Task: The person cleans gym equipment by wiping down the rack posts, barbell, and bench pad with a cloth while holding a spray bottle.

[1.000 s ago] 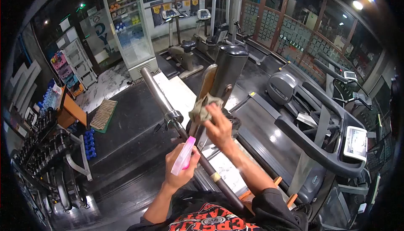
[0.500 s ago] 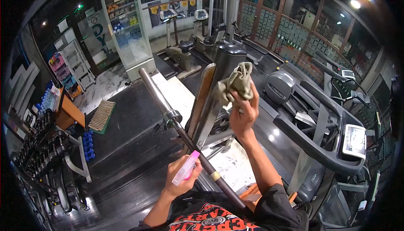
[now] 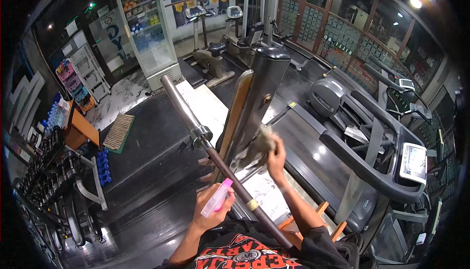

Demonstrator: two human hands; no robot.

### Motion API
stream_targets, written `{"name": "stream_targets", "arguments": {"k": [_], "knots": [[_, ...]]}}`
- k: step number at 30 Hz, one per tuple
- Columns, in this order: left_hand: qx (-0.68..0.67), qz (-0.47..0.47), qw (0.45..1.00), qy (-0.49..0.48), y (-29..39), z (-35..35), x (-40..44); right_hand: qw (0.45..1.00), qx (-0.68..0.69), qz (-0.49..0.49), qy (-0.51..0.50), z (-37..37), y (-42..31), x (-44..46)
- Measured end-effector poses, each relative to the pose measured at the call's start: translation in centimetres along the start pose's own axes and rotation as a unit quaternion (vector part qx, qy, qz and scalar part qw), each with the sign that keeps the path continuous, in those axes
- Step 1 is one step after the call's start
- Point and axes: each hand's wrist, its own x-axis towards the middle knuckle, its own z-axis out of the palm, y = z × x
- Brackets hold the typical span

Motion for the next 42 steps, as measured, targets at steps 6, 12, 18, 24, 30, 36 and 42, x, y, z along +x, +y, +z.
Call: {"name": "stream_targets", "arguments": {"k": [6,12,18,24,30,36,42], "knots": [[-0.012,-0.001,1.0,-0.022,0.1,0.0,0.1,0.981,0.08,-0.134,0.111,2.6,-9.1,8.9],[-0.03,-0.03,0.999,-0.017,-0.1,-0.6,-0.3,0.981,-0.111,-0.127,0.092,5.0,-3.0,1.2],[-0.008,-0.002,1.0,-0.03,-0.5,-0.2,-0.4,0.999,0.021,0.031,-0.023,2.1,-1.5,-2.1],[-0.025,-0.027,0.999,-0.021,-0.6,-0.1,-1.0,0.968,0.067,-0.229,0.075,-1.2,-12.9,5.9],[-0.017,-0.034,0.999,-0.001,-0.5,-0.1,-1.2,0.944,-0.001,-0.329,-0.009,-2.0,-23.9,15.7],[-0.006,-0.037,0.999,-0.002,-0.8,0.1,-1.3,0.901,-0.272,-0.333,-0.06,1.2,-23.9,18.3],[-0.006,-0.034,0.999,0.002,-0.6,0.1,-1.4,0.948,-0.243,-0.19,-0.075,-1.1,-21.7,22.6]]}}
